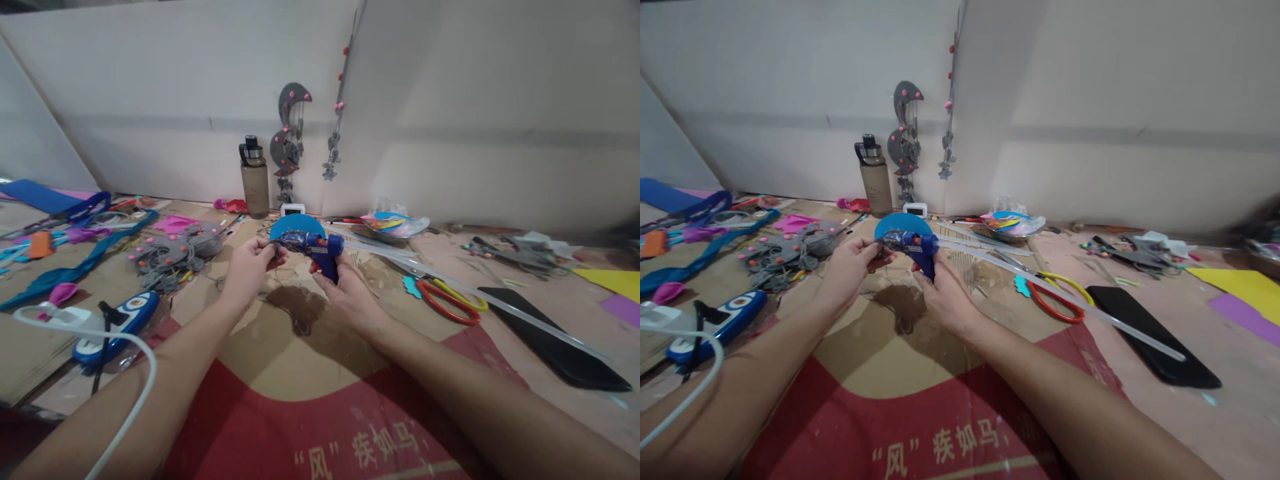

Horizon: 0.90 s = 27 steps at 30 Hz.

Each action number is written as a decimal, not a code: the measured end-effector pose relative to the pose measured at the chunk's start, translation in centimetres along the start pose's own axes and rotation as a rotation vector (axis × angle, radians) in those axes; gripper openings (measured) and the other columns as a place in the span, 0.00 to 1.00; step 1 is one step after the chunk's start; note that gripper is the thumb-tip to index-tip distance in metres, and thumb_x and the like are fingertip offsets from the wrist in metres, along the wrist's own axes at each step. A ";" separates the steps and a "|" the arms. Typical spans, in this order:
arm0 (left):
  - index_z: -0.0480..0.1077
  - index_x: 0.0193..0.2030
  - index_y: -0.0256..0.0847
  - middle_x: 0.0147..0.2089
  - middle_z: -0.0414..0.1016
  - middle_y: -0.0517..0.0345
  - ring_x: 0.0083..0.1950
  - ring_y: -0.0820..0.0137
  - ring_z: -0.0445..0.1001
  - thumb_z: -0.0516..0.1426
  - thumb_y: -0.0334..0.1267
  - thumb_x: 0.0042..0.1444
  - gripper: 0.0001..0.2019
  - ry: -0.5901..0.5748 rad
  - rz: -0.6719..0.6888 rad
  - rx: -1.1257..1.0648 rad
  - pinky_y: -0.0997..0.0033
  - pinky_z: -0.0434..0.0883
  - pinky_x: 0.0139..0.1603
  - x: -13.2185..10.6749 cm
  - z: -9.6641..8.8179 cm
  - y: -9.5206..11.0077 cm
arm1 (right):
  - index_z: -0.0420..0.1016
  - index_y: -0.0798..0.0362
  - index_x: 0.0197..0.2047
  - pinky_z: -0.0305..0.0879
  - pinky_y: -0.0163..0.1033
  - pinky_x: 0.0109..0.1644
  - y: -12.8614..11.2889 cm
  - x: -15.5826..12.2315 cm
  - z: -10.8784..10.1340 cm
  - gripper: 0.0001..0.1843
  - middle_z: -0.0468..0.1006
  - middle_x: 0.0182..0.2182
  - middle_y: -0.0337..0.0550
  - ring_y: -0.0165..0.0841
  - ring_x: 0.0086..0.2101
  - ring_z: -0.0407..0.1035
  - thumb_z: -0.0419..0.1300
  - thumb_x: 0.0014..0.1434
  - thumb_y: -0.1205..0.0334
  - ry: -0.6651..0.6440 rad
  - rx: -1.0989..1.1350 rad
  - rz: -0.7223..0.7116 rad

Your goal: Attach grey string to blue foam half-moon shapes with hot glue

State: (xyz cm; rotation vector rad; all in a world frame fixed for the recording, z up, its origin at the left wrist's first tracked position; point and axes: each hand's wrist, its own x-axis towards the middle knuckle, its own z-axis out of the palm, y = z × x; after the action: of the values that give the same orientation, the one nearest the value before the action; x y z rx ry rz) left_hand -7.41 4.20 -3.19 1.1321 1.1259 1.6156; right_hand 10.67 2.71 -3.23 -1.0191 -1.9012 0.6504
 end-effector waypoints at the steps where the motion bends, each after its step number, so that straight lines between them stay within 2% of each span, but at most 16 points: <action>1: 0.68 0.27 0.35 0.29 0.76 0.53 0.31 0.71 0.75 0.60 0.37 0.48 0.07 0.000 -0.001 0.007 0.65 0.74 0.42 0.0 0.0 0.0 | 0.64 0.51 0.41 0.61 0.39 0.42 0.0 0.0 0.0 0.08 0.70 0.36 0.42 0.33 0.36 0.65 0.52 0.57 0.62 -0.004 -0.009 0.011; 6: 0.68 0.27 0.35 0.28 0.75 0.54 0.30 0.72 0.75 0.60 0.36 0.49 0.07 0.002 0.004 0.060 0.66 0.74 0.40 -0.1 0.0 0.2 | 0.64 0.51 0.42 0.61 0.39 0.41 0.1 -0.2 0.1 0.09 0.70 0.36 0.42 0.34 0.36 0.65 0.51 0.57 0.60 -0.002 -0.047 0.034; 10: 0.69 0.26 0.35 0.27 0.75 0.54 0.30 0.71 0.75 0.60 0.36 0.48 0.06 0.019 0.020 0.093 0.65 0.74 0.40 -0.1 0.1 0.3 | 0.64 0.50 0.42 0.61 0.40 0.41 0.2 -0.3 0.2 0.08 0.70 0.36 0.42 0.35 0.36 0.65 0.51 0.58 0.61 0.011 -0.063 -0.003; 27: 0.70 0.29 0.35 0.29 0.76 0.53 0.31 0.71 0.75 0.59 0.37 0.50 0.07 0.012 0.059 0.083 0.64 0.73 0.43 -0.1 -0.2 0.2 | 0.63 0.50 0.42 0.62 0.41 0.41 0.5 -0.3 0.0 0.09 0.70 0.37 0.43 0.35 0.36 0.65 0.51 0.57 0.61 0.039 -0.114 0.002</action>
State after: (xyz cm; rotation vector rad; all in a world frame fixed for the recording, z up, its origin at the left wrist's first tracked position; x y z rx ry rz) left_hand -7.61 4.05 -3.01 1.2202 1.1869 1.6358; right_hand 10.90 2.71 -3.74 -1.0971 -1.9210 0.5247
